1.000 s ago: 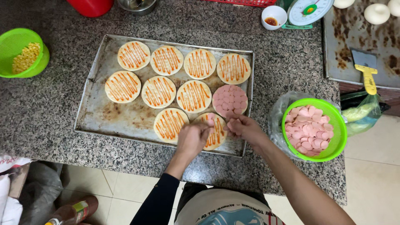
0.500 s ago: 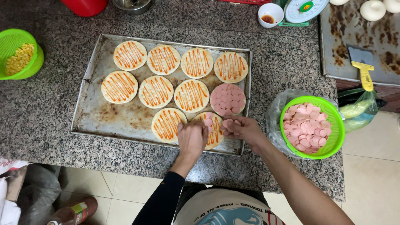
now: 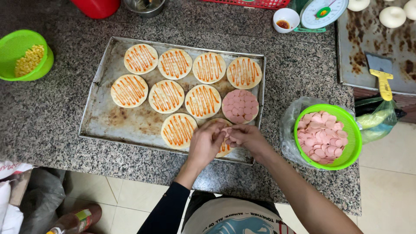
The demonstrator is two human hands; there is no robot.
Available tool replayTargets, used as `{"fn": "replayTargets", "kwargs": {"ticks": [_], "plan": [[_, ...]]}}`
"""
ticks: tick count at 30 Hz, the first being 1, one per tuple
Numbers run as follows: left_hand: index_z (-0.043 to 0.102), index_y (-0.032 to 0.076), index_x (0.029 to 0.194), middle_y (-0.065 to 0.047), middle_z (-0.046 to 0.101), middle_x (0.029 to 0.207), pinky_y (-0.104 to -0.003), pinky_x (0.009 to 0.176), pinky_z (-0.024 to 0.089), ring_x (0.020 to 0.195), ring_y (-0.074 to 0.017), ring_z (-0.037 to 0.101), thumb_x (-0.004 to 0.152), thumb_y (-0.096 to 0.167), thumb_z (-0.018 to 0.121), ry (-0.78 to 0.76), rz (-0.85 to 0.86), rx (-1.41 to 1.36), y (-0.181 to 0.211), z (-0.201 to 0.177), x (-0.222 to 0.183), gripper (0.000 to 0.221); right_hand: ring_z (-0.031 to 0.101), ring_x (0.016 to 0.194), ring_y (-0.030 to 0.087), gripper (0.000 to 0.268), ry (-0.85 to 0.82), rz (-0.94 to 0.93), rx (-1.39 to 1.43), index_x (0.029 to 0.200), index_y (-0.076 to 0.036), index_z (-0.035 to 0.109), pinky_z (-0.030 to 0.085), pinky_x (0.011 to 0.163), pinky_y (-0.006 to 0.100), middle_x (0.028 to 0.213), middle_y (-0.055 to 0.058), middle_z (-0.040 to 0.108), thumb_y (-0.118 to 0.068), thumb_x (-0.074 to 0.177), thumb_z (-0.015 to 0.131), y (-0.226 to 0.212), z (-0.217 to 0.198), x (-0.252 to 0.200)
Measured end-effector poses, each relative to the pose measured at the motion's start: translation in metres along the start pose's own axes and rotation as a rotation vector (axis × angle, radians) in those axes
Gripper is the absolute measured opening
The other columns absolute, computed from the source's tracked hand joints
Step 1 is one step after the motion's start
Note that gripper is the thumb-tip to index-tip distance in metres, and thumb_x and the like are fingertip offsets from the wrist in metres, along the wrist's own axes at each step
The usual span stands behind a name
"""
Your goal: The person takes sliced sausage pieces from a bowl by hand and places them onto pizza crusts on a baking tray.
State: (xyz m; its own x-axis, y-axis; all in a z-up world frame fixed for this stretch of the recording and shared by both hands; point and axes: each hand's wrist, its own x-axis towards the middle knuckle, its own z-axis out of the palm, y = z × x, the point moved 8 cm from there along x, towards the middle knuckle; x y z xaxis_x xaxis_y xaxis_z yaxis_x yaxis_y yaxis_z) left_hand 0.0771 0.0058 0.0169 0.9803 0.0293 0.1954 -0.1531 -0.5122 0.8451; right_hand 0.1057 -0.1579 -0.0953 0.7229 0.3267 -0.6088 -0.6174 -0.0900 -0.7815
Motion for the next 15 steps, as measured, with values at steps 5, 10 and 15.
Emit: {"fn": "replayTargets", "kwargs": {"ticks": [5, 10, 15], "plan": [[0.075, 0.004, 0.098, -0.015, 0.073, 0.103, -0.044, 0.085, 0.049, 0.089, -0.0320, 0.072, 0.086, 0.014, 0.073, 0.025, 0.183, 0.336, 0.010, -0.003, -0.010, 0.015, 0.074, 0.085, 0.016, 0.033, -0.025, -0.021, -0.076, 0.116, -0.002, 0.075, 0.058, 0.070, 0.029, 0.100, 0.008, 0.078, -0.026, 0.095, 0.070, -0.005, 0.007, -0.001], [0.078, 0.007, 0.084, -0.007, 0.082, 0.089, -0.047, 0.101, 0.043, 0.065, -0.0239, 0.074, 0.091, 0.015, 0.069, -0.044, -0.090, 0.106, -0.015, -0.006, -0.013, 0.014, 0.076, 0.087, 0.015, 0.031, 0.031, -0.019, -0.047, 0.115, -0.004, 0.073, 0.062, 0.073, 0.028, 0.100, 0.005, 0.079, -0.025, 0.093, 0.067, 0.002, -0.004, 0.002], [0.078, 0.003, 0.086, -0.016, 0.075, 0.083, -0.049, 0.089, 0.050, 0.073, -0.0308, 0.069, 0.087, 0.014, 0.075, 0.024, -0.184, 0.307, -0.041, -0.011, -0.031, 0.012, 0.071, 0.083, 0.014, 0.032, 0.073, -0.020, -0.058, 0.115, -0.001, 0.075, 0.059, 0.075, 0.028, 0.094, 0.006, 0.075, -0.025, 0.094, 0.070, 0.004, -0.022, -0.002]]}}
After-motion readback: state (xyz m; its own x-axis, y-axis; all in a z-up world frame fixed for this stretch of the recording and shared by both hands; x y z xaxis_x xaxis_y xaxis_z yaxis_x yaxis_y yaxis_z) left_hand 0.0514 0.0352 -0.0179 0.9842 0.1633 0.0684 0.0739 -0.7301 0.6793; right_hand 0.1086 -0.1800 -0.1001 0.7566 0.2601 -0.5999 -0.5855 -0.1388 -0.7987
